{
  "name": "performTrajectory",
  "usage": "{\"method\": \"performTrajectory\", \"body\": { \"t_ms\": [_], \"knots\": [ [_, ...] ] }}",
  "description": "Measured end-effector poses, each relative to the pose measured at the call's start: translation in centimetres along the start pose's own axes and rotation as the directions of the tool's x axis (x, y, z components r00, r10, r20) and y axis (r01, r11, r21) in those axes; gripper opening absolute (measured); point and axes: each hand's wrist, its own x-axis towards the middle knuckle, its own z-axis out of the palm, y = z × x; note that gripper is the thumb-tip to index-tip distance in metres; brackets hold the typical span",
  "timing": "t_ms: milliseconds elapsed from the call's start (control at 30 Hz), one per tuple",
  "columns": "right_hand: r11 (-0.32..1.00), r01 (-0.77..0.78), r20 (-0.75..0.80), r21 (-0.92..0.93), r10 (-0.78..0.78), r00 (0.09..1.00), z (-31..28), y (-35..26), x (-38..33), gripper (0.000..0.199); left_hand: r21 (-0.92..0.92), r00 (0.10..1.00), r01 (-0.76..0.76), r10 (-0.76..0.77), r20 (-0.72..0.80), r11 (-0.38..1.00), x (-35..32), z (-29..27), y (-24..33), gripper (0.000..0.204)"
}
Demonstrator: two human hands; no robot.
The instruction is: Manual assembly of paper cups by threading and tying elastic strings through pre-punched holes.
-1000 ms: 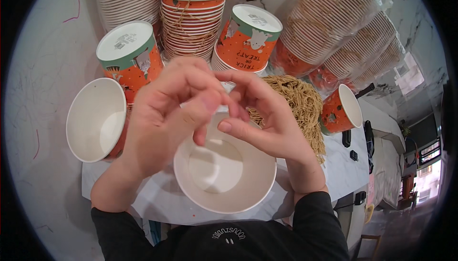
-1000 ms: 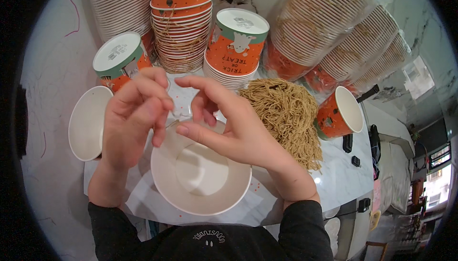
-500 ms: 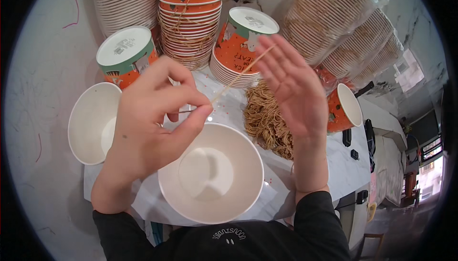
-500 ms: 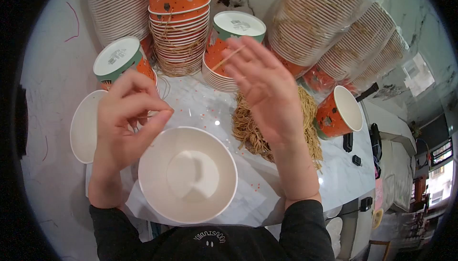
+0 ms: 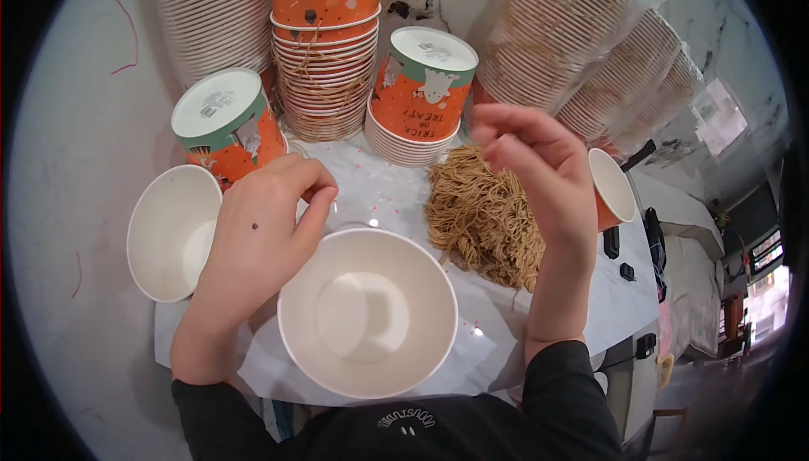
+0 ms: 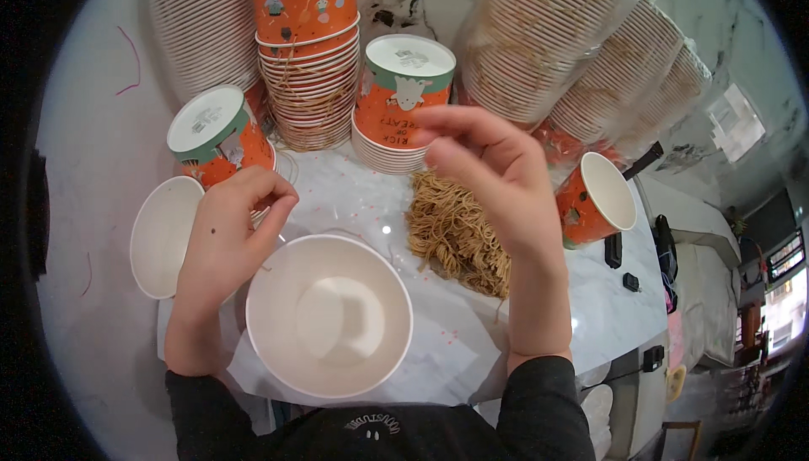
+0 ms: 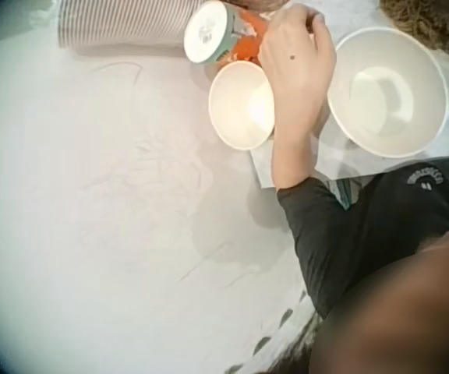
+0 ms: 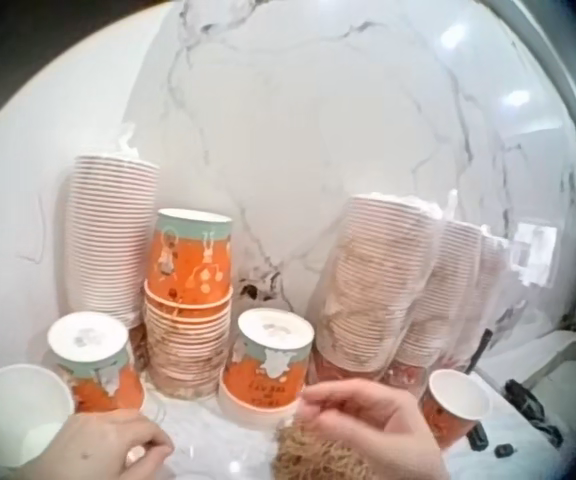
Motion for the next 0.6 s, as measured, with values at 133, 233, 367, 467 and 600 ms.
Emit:
{"method": "performTrajectory", "body": {
  "t_ms": [133,233,367,467,600],
  "knots": [
    [0.844,0.057,0.170,-0.534,0.041,0.985,0.9,0.7,-0.3,0.024,0.034,1.000,-0.017,0.017,0.014,0.999,-0.1,0.2,-0.5,0.012],
    [0.791,0.011,0.219,-0.612,0.157,0.963,0.9,2.2,0.6,0.030,0.307,0.980,0.007,-0.068,0.187,0.952,-0.5,0.2,-0.7,0.020],
    [0.802,0.003,0.336,-0.597,0.246,0.909,2.8,1.5,-0.7,0.034,0.285,0.920,0.102,-0.199,0.336,0.953,-0.1,-0.2,-0.4,0.038],
    [0.757,0.107,0.440,-0.644,0.253,0.862,3.5,2.0,-1.2,0.030,0.022,0.882,0.176,-0.168,0.440,0.984,0.6,-1.5,-0.4,0.047],
    [0.748,0.139,0.351,-0.650,0.133,0.927,2.0,2.0,-0.2,0.016,-0.093,0.788,0.170,-0.079,0.610,0.981,0.5,-3.1,0.2,0.054]
  ]
}}
